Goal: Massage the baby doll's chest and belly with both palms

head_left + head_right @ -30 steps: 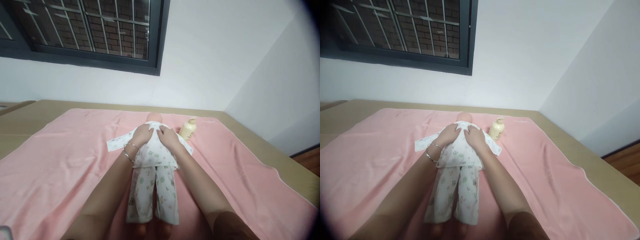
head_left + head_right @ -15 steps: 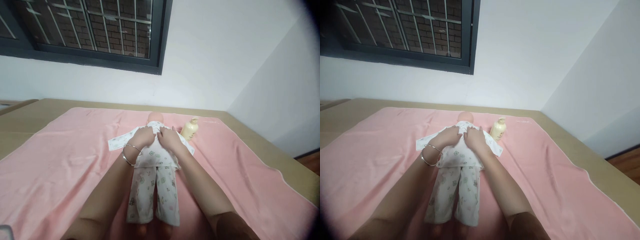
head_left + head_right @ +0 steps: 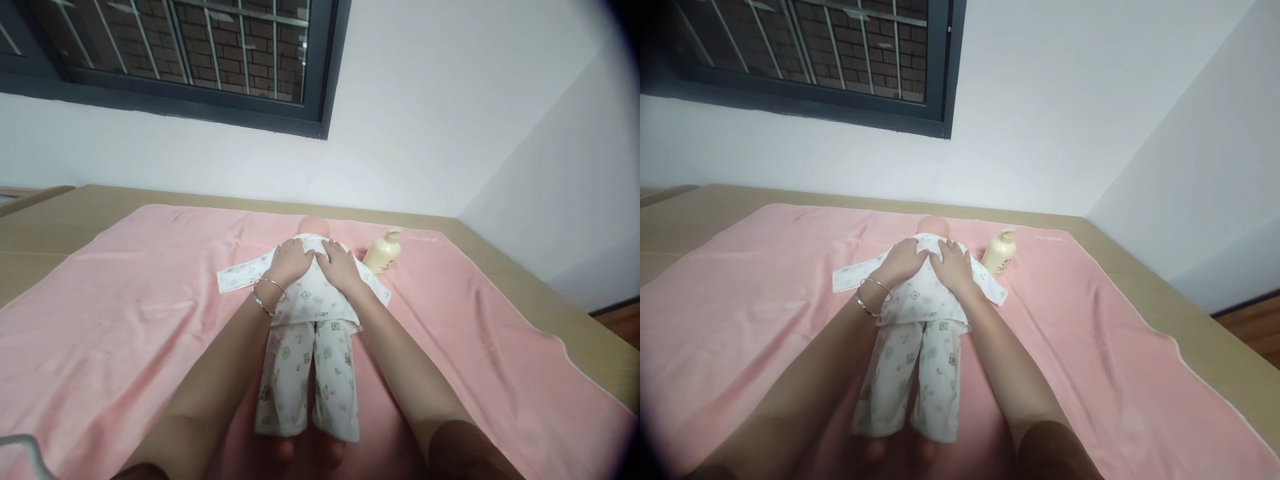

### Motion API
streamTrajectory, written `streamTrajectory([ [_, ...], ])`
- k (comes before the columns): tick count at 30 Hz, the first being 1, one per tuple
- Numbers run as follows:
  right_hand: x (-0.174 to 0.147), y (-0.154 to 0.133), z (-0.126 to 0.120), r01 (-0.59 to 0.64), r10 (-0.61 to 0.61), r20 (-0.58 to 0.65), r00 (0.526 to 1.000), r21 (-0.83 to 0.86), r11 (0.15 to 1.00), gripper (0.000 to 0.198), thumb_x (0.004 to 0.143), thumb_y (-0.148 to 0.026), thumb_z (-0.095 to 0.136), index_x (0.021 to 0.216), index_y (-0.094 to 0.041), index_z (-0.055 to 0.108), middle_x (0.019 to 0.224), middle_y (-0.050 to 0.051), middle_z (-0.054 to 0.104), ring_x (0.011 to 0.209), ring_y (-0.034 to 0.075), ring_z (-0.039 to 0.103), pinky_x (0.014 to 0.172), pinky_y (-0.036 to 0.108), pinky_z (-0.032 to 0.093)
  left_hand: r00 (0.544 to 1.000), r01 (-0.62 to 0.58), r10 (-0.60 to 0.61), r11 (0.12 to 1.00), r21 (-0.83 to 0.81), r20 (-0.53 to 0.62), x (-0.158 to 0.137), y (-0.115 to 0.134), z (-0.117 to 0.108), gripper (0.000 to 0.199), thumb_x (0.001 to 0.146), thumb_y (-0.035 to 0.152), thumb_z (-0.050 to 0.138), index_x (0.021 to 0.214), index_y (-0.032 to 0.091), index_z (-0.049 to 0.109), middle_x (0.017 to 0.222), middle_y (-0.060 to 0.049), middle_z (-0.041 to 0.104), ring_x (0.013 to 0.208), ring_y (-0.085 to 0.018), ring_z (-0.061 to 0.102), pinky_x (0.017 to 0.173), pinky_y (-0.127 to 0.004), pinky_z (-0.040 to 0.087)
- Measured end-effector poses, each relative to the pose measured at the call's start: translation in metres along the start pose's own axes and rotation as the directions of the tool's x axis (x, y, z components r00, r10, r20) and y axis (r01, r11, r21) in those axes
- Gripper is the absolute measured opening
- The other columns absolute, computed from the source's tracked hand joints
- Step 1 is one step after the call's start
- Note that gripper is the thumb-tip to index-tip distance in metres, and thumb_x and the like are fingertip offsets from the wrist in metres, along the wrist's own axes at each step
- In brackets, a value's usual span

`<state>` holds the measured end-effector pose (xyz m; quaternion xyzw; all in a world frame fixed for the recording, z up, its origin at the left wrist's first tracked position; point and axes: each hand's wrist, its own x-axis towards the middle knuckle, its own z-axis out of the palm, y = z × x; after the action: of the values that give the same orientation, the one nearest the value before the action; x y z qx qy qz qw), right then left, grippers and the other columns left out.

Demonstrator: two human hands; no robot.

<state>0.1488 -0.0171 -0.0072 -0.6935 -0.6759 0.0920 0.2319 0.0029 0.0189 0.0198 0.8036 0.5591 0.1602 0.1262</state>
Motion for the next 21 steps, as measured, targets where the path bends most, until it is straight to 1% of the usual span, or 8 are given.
streamTrajectory([
  [1, 0.001, 0.002, 0.003, -0.017, 0.017, 0.0, 1.0, -0.001, 1.0, 0.059, 0.099, -0.05, 0.029, 0.149, -0.02, 0.037, 0.16, 0.012, 0.028, 0.149, 0.028, 0.021, 0.118, 0.053, 0.014, 1.0, 0.005, -0.005, 1.0, -0.01, 0.007, 0.0, -0.001, 0.002, 0.046, 0.095, 0.04, 0.038, 0.124, 0.009, 0.054, 0.134, -0.021, 0.057, 0.129, -0.033, 0.049, 0.1, -0.04, 0.039],
  [3, 0.003, 0.005, 0.007, -0.03, 0.03, 0.002, 1.0, -0.01, 0.999, 0.061, 0.1, -0.053, 0.027, 0.15, -0.02, 0.036, 0.161, 0.012, 0.026, 0.149, 0.029, 0.018, 0.118, 0.053, 0.013, 1.0, 0.008, -0.007, 1.0, -0.019, 0.024, 0.0, -0.003, 0.004, 0.049, 0.095, 0.043, 0.036, 0.127, 0.01, 0.052, 0.137, -0.021, 0.055, 0.133, -0.032, 0.045, 0.103, -0.041, 0.037],
  [7, 0.001, 0.003, 0.007, -0.024, 0.024, 0.011, 1.0, -0.033, 0.999, 0.063, 0.1, -0.054, 0.025, 0.151, -0.018, 0.034, 0.161, 0.014, 0.026, 0.149, 0.03, 0.019, 0.118, 0.055, 0.012, 0.999, 0.0, 0.001, 1.0, -0.012, 0.045, 0.0, -0.004, 0.006, 0.051, 0.096, 0.043, 0.033, 0.131, 0.01, 0.049, 0.14, -0.02, 0.052, 0.137, -0.031, 0.04, 0.106, -0.042, 0.033],
  [11, -0.001, 0.001, 0.005, -0.021, 0.022, 0.022, 1.0, -0.05, 0.999, 0.069, 0.099, -0.059, 0.021, 0.152, -0.017, 0.032, 0.161, 0.015, 0.025, 0.149, 0.032, 0.017, 0.118, 0.055, 0.012, 0.998, 0.004, -0.003, 1.0, -0.007, 0.063, 0.002, -0.006, 0.006, 0.055, 0.096, 0.043, 0.032, 0.135, 0.007, 0.046, 0.143, -0.022, 0.048, 0.14, -0.032, 0.036, 0.109, -0.044, 0.031],
  [14, -0.002, 0.0, 0.001, -0.013, 0.015, 0.049, 0.999, -0.041, 0.999, 0.073, 0.098, -0.064, 0.019, 0.153, -0.017, 0.03, 0.161, 0.015, 0.024, 0.15, 0.031, 0.016, 0.118, 0.055, 0.011, 0.995, -0.003, 0.003, 1.0, -0.003, 0.101, 0.002, -0.006, 0.003, 0.057, 0.096, 0.044, 0.031, 0.138, 0.007, 0.044, 0.147, -0.021, 0.045, 0.142, -0.032, 0.032, 0.11, -0.044, 0.03],
  [16, -0.003, -0.001, -0.003, -0.01, 0.011, 0.077, 0.997, -0.018, 1.0, 0.075, 0.096, -0.067, 0.019, 0.153, -0.018, 0.03, 0.161, 0.014, 0.024, 0.149, 0.031, 0.017, 0.117, 0.058, 0.012, 0.99, -0.003, 0.001, 1.0, 0.02, 0.141, -0.001, -0.003, -0.001, 0.06, 0.096, 0.044, 0.028, 0.143, 0.008, 0.039, 0.152, -0.021, 0.039, 0.145, -0.032, 0.028, 0.113, -0.047, 0.028],
  [18, -0.004, -0.006, -0.008, -0.017, 0.016, 0.096, 0.995, 0.008, 1.0, 0.077, 0.095, -0.07, 0.02, 0.152, -0.02, 0.032, 0.16, 0.014, 0.027, 0.149, 0.033, 0.019, 0.116, 0.06, 0.013, 0.98, 0.011, -0.022, 0.998, 0.059, 0.197, -0.007, 0.004, -0.007, 0.064, 0.096, 0.044, 0.027, 0.149, 0.009, 0.03, 0.159, -0.021, 0.029, 0.148, -0.032, 0.021, 0.115, -0.053, 0.022],
  [21, -0.01, -0.016, -0.016, -0.029, 0.026, 0.119, 0.993, 0.023, 0.999, 0.075, 0.095, -0.07, 0.02, 0.15, -0.022, 0.036, 0.159, 0.014, 0.031, 0.147, 0.034, 0.022, 0.115, 0.063, 0.013, 0.951, 0.027, -0.064, 0.992, 0.126, 0.303, -0.019, 0.019, -0.018, 0.072, 0.093, 0.045, 0.032, 0.155, 0.012, 0.018, 0.164, -0.019, 0.013, 0.151, -0.034, 0.012, 0.116, -0.06, 0.012],
])
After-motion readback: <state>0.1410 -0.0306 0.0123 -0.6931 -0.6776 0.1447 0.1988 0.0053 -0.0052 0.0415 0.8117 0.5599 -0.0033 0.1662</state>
